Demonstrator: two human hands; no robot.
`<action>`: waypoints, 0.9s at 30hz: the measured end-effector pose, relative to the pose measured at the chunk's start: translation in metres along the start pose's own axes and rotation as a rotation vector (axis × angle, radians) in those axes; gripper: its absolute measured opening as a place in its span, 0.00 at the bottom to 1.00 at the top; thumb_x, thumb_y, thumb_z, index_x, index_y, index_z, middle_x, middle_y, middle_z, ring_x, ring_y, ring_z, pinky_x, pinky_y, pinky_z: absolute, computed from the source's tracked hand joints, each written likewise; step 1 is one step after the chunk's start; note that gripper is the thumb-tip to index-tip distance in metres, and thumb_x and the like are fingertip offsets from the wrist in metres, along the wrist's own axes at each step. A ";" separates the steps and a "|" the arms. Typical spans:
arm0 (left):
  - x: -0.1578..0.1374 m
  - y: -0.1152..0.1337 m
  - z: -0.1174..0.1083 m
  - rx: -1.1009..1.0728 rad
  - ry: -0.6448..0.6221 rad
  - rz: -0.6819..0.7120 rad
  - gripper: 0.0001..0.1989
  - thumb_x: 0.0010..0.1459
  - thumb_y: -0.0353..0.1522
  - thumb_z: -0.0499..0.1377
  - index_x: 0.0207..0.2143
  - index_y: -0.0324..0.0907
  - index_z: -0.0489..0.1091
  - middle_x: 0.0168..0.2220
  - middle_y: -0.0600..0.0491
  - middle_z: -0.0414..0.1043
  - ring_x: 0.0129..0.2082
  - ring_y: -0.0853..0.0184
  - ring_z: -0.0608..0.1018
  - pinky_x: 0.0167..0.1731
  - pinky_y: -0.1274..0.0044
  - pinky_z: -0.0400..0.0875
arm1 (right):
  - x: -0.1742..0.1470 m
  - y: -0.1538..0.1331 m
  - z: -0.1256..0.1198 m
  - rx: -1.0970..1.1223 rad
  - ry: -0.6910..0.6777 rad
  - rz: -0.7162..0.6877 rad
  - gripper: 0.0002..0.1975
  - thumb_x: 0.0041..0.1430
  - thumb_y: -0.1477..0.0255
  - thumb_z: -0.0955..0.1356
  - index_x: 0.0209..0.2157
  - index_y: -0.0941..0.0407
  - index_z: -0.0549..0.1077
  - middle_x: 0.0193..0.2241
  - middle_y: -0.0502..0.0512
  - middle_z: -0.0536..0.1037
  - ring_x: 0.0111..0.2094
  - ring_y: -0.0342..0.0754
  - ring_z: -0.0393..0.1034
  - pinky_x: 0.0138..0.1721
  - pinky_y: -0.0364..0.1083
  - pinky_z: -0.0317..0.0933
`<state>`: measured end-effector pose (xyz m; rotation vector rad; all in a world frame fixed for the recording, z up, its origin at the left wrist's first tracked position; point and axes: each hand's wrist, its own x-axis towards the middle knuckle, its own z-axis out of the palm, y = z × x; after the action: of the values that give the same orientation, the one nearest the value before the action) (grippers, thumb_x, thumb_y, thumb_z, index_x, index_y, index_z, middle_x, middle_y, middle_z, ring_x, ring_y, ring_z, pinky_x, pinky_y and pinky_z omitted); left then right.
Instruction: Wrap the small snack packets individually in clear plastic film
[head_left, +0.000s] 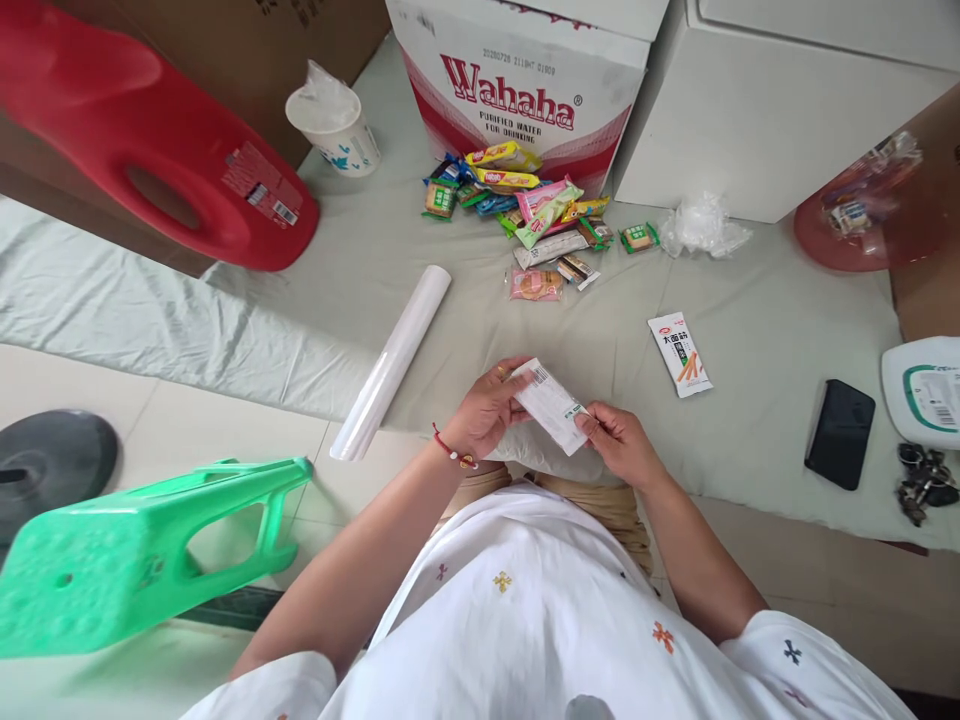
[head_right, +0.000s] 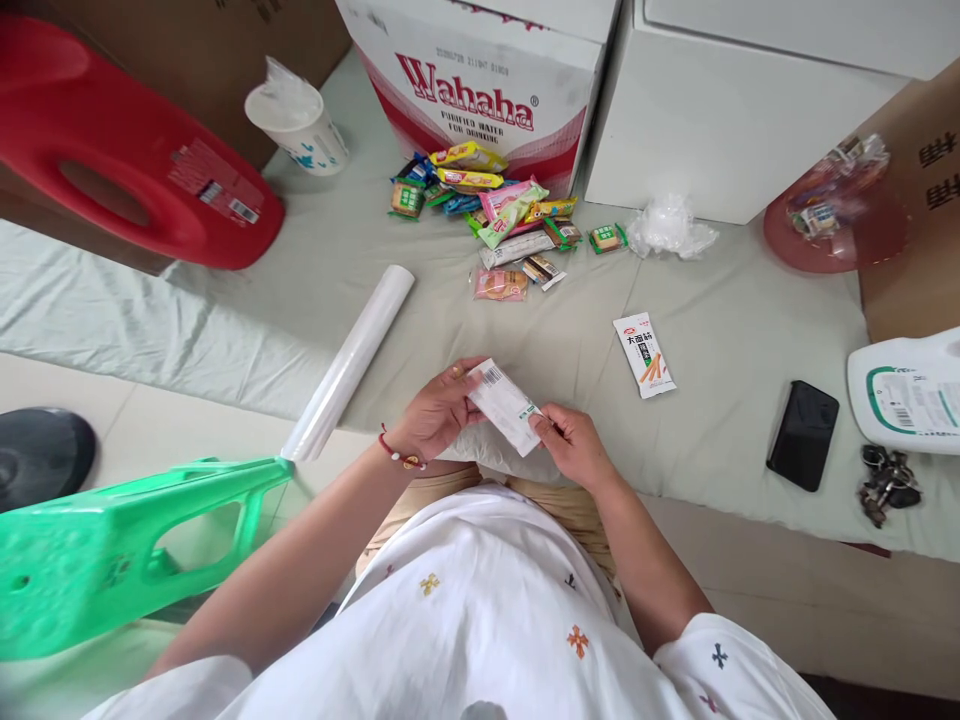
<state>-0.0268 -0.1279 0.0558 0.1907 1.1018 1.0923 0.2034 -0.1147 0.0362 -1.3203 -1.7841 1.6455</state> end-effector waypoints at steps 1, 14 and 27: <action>0.001 -0.001 0.000 0.035 0.009 0.016 0.31 0.38 0.41 0.79 0.43 0.41 0.73 0.35 0.53 0.79 0.34 0.65 0.81 0.37 0.72 0.75 | 0.000 0.001 0.000 0.050 0.008 0.015 0.24 0.67 0.48 0.65 0.29 0.53 0.71 0.22 0.48 0.71 0.24 0.44 0.64 0.27 0.44 0.58; -0.002 -0.003 0.002 0.063 -0.112 -0.059 0.24 0.41 0.45 0.77 0.32 0.39 0.75 0.30 0.52 0.78 0.31 0.66 0.79 0.34 0.74 0.72 | 0.001 0.009 -0.001 0.308 0.106 0.061 0.19 0.59 0.51 0.73 0.32 0.53 0.80 0.24 0.48 0.74 0.26 0.45 0.65 0.30 0.44 0.62; 0.006 -0.016 0.005 0.014 0.085 0.065 0.28 0.33 0.40 0.80 0.33 0.41 0.71 0.28 0.56 0.78 0.29 0.68 0.78 0.33 0.75 0.71 | -0.004 0.001 -0.007 0.702 0.200 0.104 0.29 0.59 0.45 0.71 0.53 0.49 0.77 0.48 0.58 0.82 0.49 0.55 0.77 0.50 0.55 0.73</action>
<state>-0.0130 -0.1293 0.0454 0.1938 1.1866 1.1599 0.2112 -0.1139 0.0378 -1.1882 -0.8950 1.8661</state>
